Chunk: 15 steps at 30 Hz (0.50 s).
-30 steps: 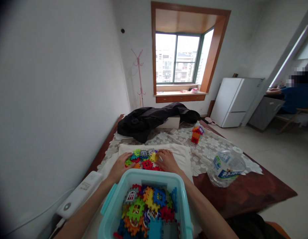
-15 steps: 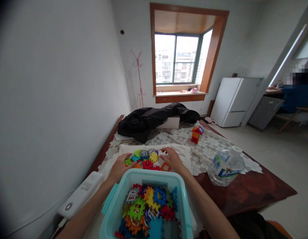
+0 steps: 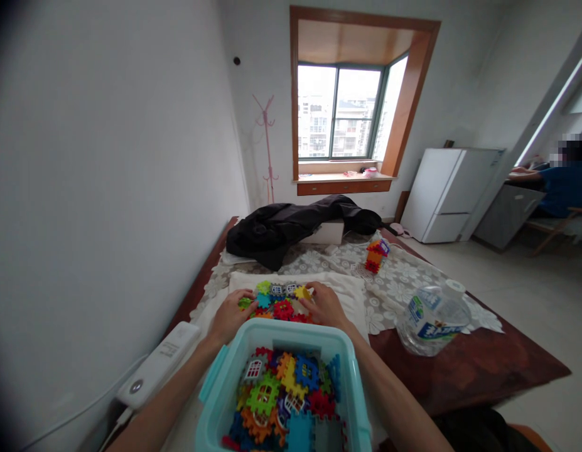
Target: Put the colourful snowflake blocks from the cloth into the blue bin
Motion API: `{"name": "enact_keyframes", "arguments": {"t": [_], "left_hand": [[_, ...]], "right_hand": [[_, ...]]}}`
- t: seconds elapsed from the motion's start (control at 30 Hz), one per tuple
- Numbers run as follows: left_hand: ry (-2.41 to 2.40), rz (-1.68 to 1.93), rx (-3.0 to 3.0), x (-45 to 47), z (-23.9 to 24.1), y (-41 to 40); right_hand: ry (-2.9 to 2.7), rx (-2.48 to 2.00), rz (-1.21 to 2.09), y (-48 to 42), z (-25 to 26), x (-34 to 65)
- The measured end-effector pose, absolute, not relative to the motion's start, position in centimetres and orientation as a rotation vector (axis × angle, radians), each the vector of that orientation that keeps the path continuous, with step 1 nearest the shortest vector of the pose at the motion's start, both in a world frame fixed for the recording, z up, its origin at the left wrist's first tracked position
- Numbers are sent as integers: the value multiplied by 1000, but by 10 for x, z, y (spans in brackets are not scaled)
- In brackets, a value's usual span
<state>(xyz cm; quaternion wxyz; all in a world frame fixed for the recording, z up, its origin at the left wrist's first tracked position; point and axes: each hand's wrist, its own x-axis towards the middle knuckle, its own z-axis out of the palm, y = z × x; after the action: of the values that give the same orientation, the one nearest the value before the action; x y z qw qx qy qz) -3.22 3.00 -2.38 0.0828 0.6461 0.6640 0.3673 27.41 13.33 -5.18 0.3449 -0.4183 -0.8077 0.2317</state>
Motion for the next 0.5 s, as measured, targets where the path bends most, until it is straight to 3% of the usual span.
{"name": "enact_keyframes", "arguments": {"t": [0.27, 0.5], "left_hand": [[1962, 1035, 1952, -32, -21, 28], [2011, 1008, 1991, -33, -29, 29]], "right_hand": [[-1499, -872, 1311, 135, -33, 273], [-1817, -307, 1609, 107, -2, 295]]}}
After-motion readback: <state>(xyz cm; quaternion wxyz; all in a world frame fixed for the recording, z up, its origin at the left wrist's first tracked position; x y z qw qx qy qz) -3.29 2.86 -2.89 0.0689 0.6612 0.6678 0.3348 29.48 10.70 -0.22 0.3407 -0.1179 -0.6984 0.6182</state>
